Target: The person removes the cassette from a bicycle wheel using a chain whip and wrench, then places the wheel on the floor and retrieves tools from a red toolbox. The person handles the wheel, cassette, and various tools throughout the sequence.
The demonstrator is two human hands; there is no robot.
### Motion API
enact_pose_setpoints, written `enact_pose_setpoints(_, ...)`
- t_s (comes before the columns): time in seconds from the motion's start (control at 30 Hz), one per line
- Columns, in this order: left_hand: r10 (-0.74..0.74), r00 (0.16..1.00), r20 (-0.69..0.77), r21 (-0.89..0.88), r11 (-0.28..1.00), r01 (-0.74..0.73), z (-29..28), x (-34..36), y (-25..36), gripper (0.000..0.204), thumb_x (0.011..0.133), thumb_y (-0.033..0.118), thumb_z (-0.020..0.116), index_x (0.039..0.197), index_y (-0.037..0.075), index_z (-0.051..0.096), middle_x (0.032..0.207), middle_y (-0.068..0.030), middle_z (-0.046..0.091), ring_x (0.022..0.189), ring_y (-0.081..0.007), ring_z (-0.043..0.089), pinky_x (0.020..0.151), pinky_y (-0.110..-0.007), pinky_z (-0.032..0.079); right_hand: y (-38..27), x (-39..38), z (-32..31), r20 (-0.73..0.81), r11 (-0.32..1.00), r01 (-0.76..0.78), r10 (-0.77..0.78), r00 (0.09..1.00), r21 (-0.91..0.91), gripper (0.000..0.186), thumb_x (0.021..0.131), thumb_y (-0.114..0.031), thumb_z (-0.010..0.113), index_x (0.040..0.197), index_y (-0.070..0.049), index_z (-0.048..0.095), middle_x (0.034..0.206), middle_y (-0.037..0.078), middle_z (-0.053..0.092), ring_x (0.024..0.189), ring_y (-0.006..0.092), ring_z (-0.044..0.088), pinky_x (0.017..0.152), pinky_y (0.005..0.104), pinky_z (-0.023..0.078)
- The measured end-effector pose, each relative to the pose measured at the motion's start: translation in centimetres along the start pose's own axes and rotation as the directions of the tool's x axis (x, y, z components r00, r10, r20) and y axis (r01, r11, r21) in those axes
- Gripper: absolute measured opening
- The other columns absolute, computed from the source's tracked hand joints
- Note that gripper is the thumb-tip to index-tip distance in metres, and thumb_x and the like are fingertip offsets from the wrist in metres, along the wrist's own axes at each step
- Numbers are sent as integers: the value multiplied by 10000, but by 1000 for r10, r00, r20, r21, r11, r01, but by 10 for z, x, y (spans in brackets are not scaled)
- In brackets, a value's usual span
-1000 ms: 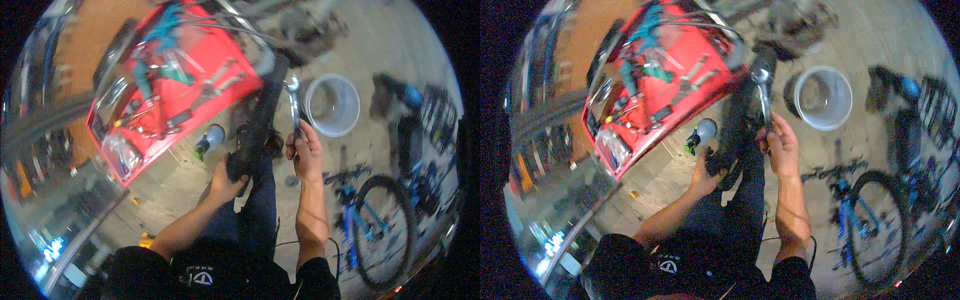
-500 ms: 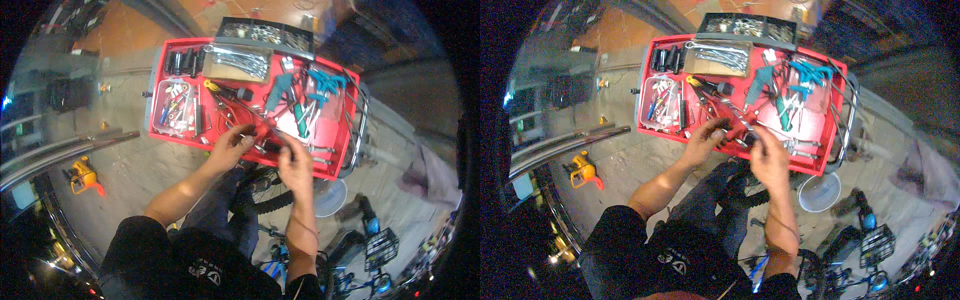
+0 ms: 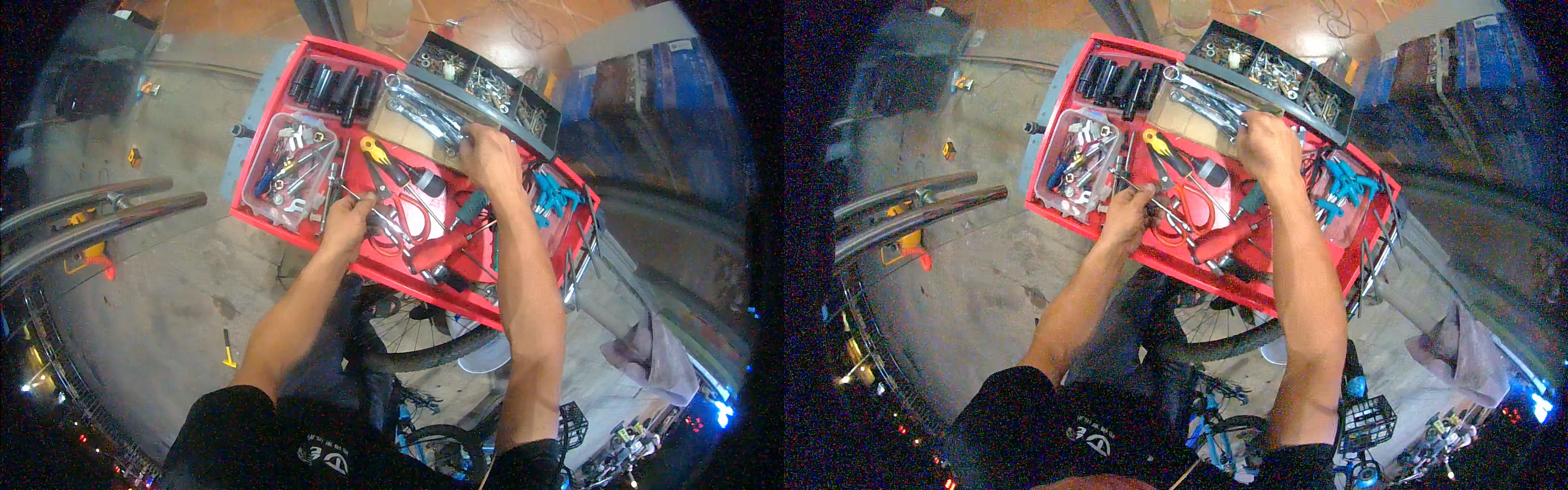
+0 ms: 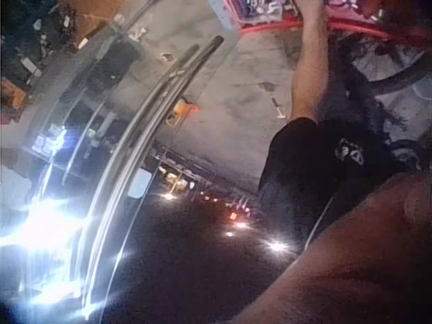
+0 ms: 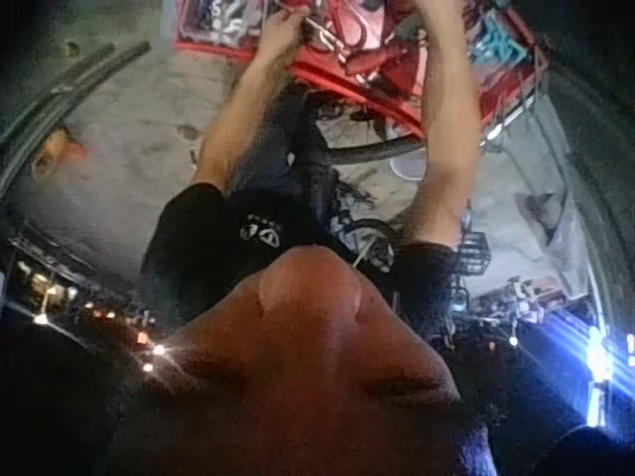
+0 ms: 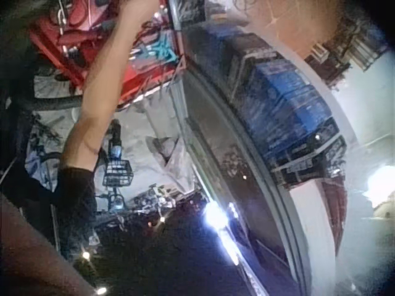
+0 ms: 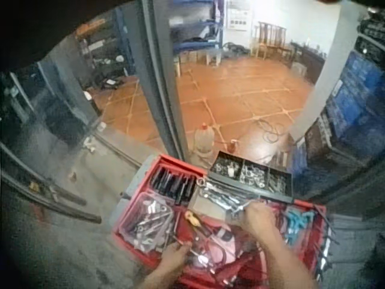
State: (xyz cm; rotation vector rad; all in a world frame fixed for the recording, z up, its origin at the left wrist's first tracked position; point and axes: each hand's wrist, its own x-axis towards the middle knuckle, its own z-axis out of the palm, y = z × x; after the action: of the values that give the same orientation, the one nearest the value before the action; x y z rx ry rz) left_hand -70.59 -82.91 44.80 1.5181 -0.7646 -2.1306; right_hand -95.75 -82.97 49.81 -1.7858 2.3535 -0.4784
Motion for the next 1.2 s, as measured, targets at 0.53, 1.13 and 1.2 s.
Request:
enact_pose_setpoints(0.53,35,999,-12,-64,997,-36,-5,-1,-10,194,899,156,594,1030,14,578,862,-74,652,656,-128,597,560,-255,468,-3,25,37,276,968,-12,84,958,-252,222,799,-150,475,825,-45,669,864,228,670,781,388,670,706,475,544)
enact_pose_setpoints(1.13,20,998,65,-140,990,-10,8,-12,-3,196,888,145,615,1024,11,571,830,-56,628,651,-135,623,540,-249,495,3,28,34,329,998,63,-69,942,29,185,778,-181,559,856,-36,644,911,218,659,868,386,638,783,466,510)
enact_pose_setpoints(1.2,11,997,71,-140,990,-1,11,-13,-1,189,892,145,610,1023,14,571,833,-58,629,660,-137,626,546,-253,498,4,30,34,170,997,9,-22,985,74,201,792,-202,564,877,-40,645,907,217,660,863,392,636,778,475,508)
